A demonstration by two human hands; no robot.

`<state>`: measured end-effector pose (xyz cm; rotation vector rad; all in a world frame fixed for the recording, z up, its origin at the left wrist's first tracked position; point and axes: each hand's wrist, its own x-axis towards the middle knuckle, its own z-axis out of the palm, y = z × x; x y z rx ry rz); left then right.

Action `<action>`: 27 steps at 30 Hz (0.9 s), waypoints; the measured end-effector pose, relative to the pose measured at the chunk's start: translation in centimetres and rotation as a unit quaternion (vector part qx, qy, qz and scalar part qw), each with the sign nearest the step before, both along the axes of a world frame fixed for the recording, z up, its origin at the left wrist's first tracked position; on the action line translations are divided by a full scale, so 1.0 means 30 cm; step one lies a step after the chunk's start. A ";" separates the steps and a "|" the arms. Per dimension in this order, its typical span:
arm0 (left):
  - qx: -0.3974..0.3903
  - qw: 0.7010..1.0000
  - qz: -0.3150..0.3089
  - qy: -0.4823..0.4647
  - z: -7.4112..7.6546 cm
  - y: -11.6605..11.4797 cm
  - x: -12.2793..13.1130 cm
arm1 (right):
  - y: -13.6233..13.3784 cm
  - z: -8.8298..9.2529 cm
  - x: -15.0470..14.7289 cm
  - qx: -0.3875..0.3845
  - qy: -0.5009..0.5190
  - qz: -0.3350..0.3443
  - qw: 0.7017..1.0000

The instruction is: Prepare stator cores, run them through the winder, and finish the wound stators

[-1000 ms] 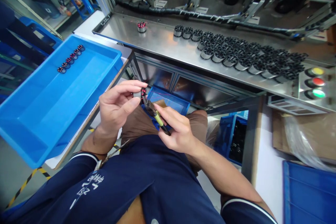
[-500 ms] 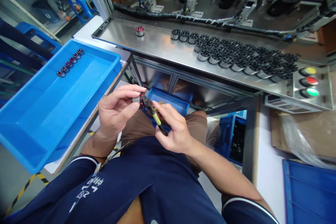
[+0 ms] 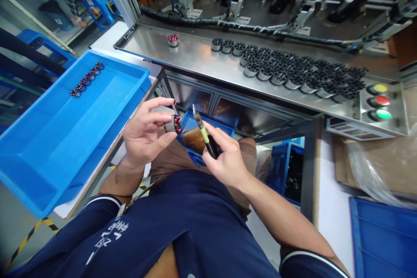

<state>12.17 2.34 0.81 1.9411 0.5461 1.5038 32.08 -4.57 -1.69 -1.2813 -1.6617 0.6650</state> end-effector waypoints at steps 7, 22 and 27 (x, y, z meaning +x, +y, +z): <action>0.160 0.980 0.076 0.089 0.002 0.030 -0.018 | -0.068 0.063 0.032 -0.026 0.048 0.039 0.998; 0.200 0.969 0.120 0.087 0.000 0.015 -0.017 | -0.101 0.162 0.040 -0.223 0.189 0.187 0.938; 0.176 0.979 0.081 0.068 -0.007 0.009 -0.023 | -0.096 0.161 0.030 -0.211 0.186 0.184 0.942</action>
